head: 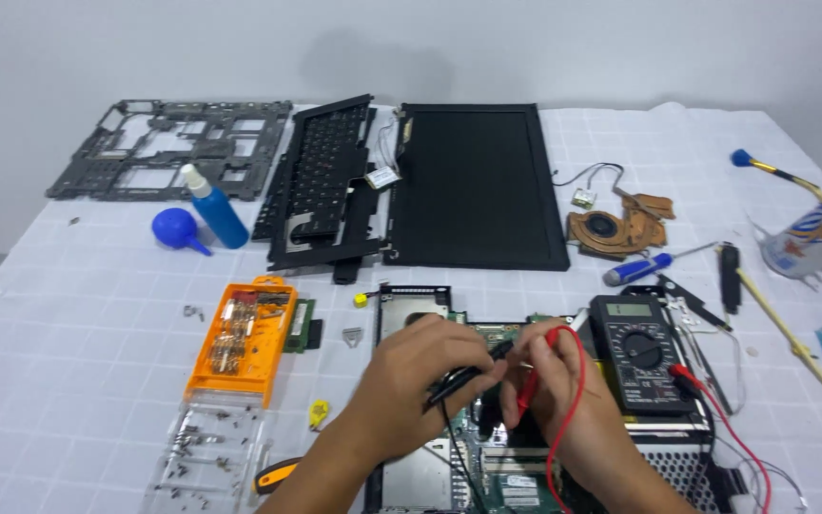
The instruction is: Testing electrical components on a laptop motherboard using a digital multimeter
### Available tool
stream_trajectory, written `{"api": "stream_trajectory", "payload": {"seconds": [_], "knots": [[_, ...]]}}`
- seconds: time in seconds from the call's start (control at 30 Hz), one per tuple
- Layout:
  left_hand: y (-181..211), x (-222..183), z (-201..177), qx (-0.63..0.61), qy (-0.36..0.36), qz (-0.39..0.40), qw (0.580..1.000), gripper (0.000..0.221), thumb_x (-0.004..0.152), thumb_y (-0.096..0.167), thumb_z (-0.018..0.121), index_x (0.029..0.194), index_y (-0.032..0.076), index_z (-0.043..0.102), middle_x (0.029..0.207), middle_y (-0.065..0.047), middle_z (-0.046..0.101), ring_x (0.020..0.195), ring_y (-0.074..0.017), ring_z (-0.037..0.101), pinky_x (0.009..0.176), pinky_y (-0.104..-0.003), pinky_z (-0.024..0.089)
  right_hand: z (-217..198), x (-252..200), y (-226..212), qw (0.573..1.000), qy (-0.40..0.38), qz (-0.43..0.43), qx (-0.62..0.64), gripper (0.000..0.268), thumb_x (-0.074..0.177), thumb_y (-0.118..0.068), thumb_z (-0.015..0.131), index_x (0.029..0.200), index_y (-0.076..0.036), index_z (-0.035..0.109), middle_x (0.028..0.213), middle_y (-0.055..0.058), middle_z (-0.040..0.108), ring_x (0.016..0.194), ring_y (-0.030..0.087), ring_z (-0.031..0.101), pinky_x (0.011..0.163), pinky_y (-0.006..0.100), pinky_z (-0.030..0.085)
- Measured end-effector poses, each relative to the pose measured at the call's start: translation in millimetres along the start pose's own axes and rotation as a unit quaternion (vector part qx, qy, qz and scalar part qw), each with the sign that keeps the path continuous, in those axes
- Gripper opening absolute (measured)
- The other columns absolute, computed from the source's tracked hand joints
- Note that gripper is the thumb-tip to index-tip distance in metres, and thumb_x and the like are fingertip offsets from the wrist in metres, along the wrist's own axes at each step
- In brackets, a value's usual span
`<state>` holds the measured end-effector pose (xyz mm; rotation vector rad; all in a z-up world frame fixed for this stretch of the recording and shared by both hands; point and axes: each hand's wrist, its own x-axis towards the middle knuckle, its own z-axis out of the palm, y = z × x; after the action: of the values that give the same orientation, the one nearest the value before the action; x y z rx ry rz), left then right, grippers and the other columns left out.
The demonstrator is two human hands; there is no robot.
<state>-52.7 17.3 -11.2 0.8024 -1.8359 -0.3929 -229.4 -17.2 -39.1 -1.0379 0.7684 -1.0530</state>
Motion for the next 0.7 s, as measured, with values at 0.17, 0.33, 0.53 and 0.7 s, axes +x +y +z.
{"api": "stream_trajectory", "payload": {"seconds": [0.17,0.33,0.53,0.7], "knots": [[1.6,1.7,5.6,0.032,0.021,0.042,0.998,0.010,0.090,0.009,0.065,0.099,0.007,0.060,0.101,-0.007,0.069,0.096,-0.0239,0.070,0.076,-0.034,0.049,1.9,-0.6,-10.6,0.996,0.072,0.052,-0.024,0.030,0.094,-0.028,0.048,0.100,0.000,0.058,0.050,0.021,0.049,0.037,0.025,0.045,0.047,0.034,0.035],[-0.8,-3.1,11.1,0.040,-0.048,0.009,0.998,0.050,0.077,-0.014,0.048,0.119,0.011,0.061,0.126,-0.005,0.064,0.096,-0.0251,0.062,0.082,-0.037,0.047,-6.2,0.3,-10.0,0.997,0.015,-0.057,-0.046,0.026,0.095,-0.025,0.051,0.088,-0.002,0.058,0.053,0.006,0.046,0.040,0.013,0.040,0.039,0.026,0.032],[-2.1,-2.7,14.3,-0.305,0.023,-0.274,0.912,0.055,0.094,0.039,0.040,0.139,0.008,0.033,0.127,-0.016,0.063,0.103,-0.0246,0.068,0.079,-0.032,0.051,-17.5,-8.7,-20.2,0.935,0.117,-0.248,-0.224,0.016,0.095,-0.017,0.050,0.087,-0.006,0.060,0.077,0.008,0.059,0.047,0.013,0.056,0.042,0.022,0.045],[15.3,2.0,17.7,-0.393,-0.116,-0.396,0.822,0.080,0.064,0.038,0.076,0.133,0.010,0.046,0.118,-0.011,0.061,0.108,-0.0225,0.060,0.090,-0.035,0.048,-10.5,-11.8,-14.6,0.817,-0.020,-0.423,-0.392,0.012,0.094,-0.018,0.052,0.099,-0.011,0.061,0.083,0.006,0.060,0.073,0.018,0.056,0.067,0.029,0.046]]}}
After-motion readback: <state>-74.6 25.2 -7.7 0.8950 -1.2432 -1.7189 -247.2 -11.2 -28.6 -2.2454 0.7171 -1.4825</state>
